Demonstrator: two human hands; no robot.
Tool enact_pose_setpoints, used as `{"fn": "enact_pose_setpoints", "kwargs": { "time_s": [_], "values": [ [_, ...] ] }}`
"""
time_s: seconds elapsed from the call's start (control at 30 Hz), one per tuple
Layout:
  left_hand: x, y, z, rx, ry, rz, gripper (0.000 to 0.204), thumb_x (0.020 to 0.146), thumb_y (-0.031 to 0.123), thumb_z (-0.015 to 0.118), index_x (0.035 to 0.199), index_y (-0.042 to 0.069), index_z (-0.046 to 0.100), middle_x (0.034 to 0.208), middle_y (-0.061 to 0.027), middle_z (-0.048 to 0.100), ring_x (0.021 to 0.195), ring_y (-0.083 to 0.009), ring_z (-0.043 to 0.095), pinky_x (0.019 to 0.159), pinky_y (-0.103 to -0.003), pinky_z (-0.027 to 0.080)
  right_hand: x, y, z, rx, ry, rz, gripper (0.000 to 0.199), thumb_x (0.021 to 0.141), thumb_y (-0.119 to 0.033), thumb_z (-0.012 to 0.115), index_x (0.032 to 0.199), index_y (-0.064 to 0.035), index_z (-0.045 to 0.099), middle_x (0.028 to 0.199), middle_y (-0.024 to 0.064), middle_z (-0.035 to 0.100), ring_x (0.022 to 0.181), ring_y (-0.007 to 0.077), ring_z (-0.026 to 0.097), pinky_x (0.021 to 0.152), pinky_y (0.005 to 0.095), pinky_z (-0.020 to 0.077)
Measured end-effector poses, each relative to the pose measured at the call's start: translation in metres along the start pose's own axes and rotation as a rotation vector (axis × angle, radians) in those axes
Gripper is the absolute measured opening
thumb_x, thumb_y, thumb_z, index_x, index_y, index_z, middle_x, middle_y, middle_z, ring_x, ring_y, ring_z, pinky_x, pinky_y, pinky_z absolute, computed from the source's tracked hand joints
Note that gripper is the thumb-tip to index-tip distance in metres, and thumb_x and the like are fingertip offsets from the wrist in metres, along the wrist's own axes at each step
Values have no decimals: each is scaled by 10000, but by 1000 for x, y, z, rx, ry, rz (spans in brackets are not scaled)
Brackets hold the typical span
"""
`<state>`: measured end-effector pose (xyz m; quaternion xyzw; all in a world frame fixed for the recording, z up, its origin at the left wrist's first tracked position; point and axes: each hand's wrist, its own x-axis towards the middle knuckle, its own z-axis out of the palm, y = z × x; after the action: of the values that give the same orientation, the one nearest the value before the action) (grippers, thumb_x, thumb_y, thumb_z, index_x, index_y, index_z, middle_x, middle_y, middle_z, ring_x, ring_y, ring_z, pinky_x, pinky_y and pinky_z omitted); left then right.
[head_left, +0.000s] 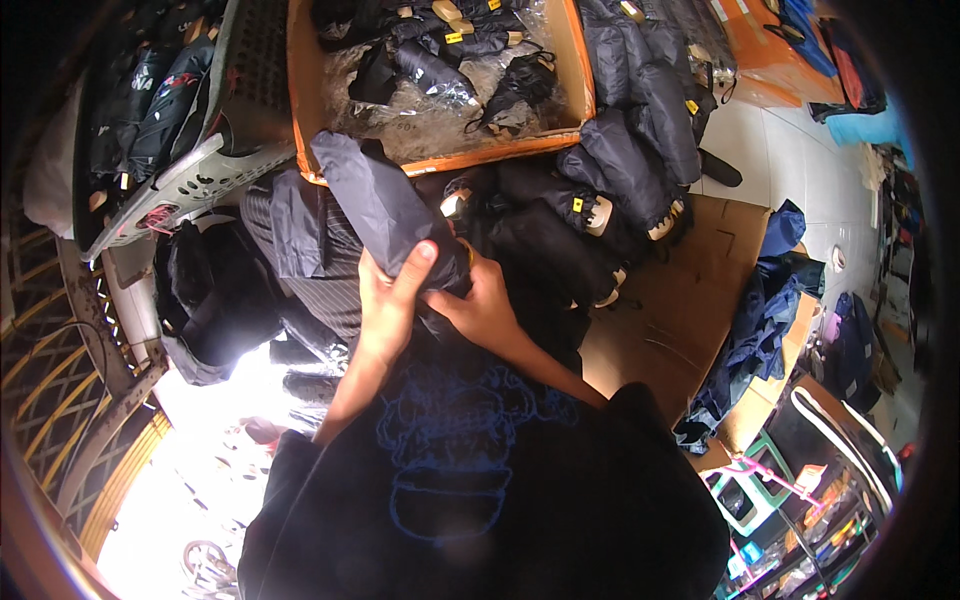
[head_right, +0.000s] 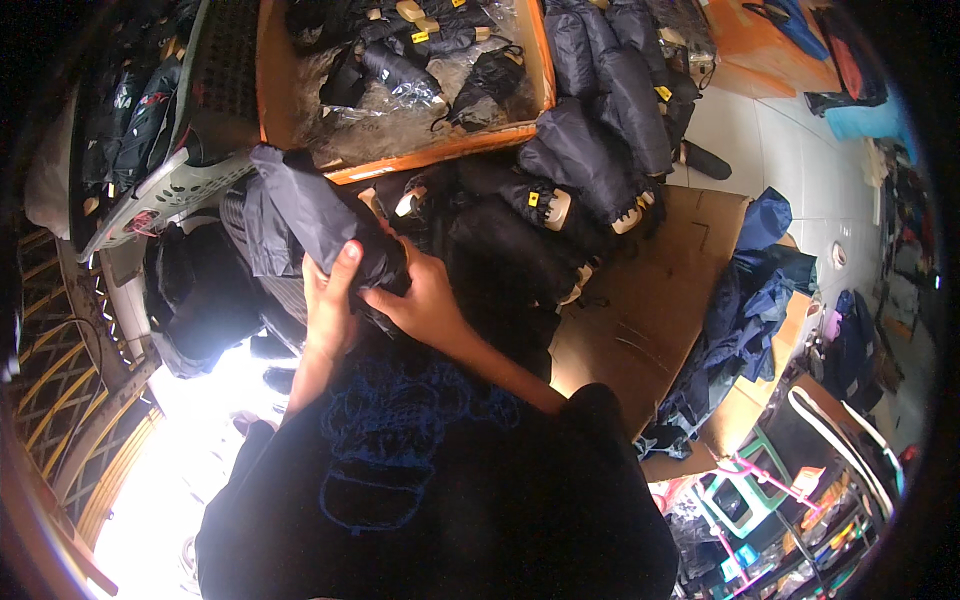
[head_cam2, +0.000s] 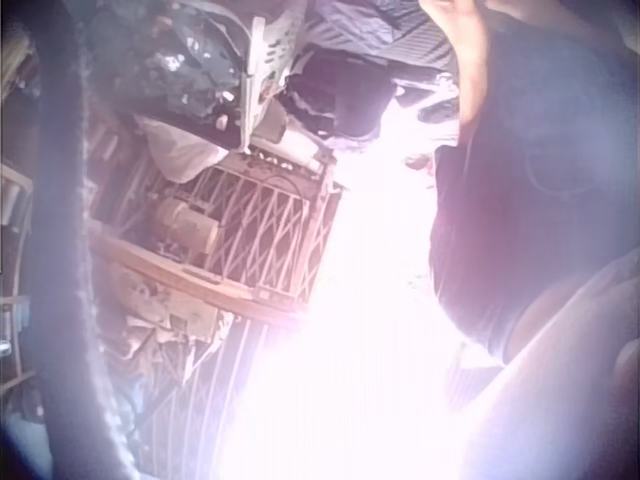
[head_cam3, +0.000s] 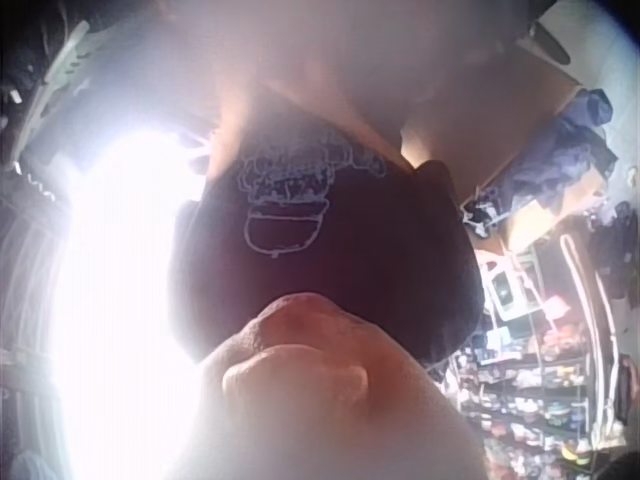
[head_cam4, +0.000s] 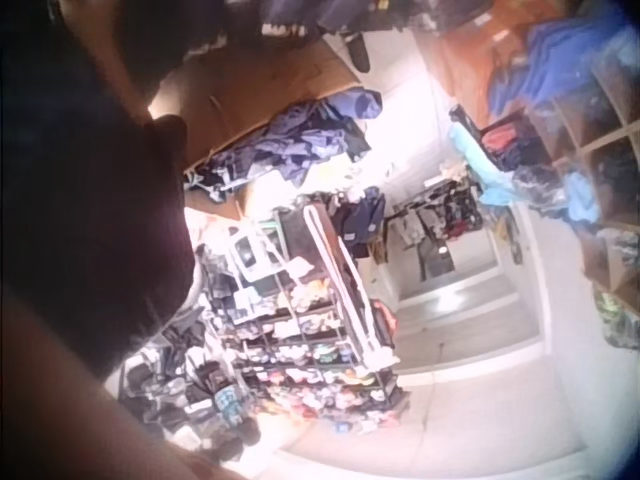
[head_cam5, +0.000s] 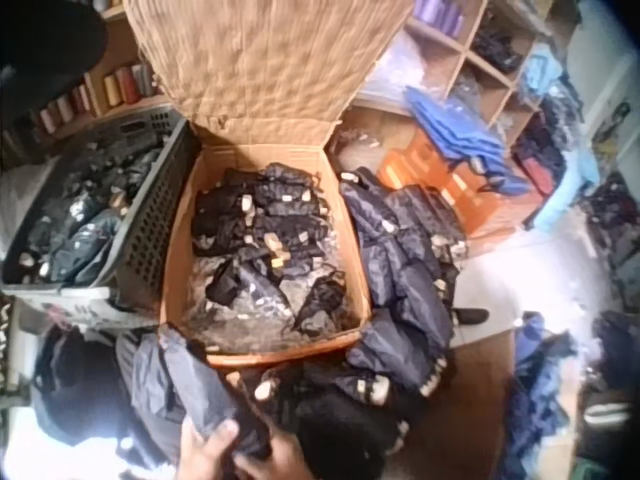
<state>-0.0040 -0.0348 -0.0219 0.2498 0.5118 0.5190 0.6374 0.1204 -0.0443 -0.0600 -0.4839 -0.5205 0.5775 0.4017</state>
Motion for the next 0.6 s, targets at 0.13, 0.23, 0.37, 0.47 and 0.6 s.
{"fn": "enact_pose_setpoints", "kwargs": {
  "time_s": [0.13,0.23,0.37,0.47,0.6],
  "values": [
    [-14,-3,9,32,4,102,395,899,173,651,1204,-36,511,1106,-129,630,1023,-186,598,920,-308,455,-5,-1,5,19,87,-66,573,713,-139,746,1213,28,523,987,162,672,916,230,674,799,325,512],
    [-8,-4,7,-17,-68,55,416,915,194,613,1238,-36,487,1118,-142,626,1042,-206,595,938,-329,447,-5,-5,6,12,140,-95,510,720,-124,740,1164,25,538,962,154,672,890,219,671,778,329,511],
    [8,-12,1,11,37,204,458,869,179,646,1229,-36,462,1180,-175,549,1082,-242,543,961,-372,419,-1,-7,5,52,157,-50,437,738,-119,740,1104,19,543,949,153,669,885,214,668,768,341,509],
    [9,-21,4,334,147,894,455,768,49,696,1168,4,486,1182,-182,450,1085,-249,471,936,-393,399,2,-13,1,53,166,9,429,757,-131,739,1096,18,523,951,158,667,898,222,667,775,347,508],
    [-3,0,-8,811,64,787,208,683,12,751,884,52,714,899,-91,564,828,-215,569,752,-314,463,3,-15,-1,24,142,43,414,791,-108,709,1125,13,497,960,111,644,905,164,613,801,315,486]
  ]
}}
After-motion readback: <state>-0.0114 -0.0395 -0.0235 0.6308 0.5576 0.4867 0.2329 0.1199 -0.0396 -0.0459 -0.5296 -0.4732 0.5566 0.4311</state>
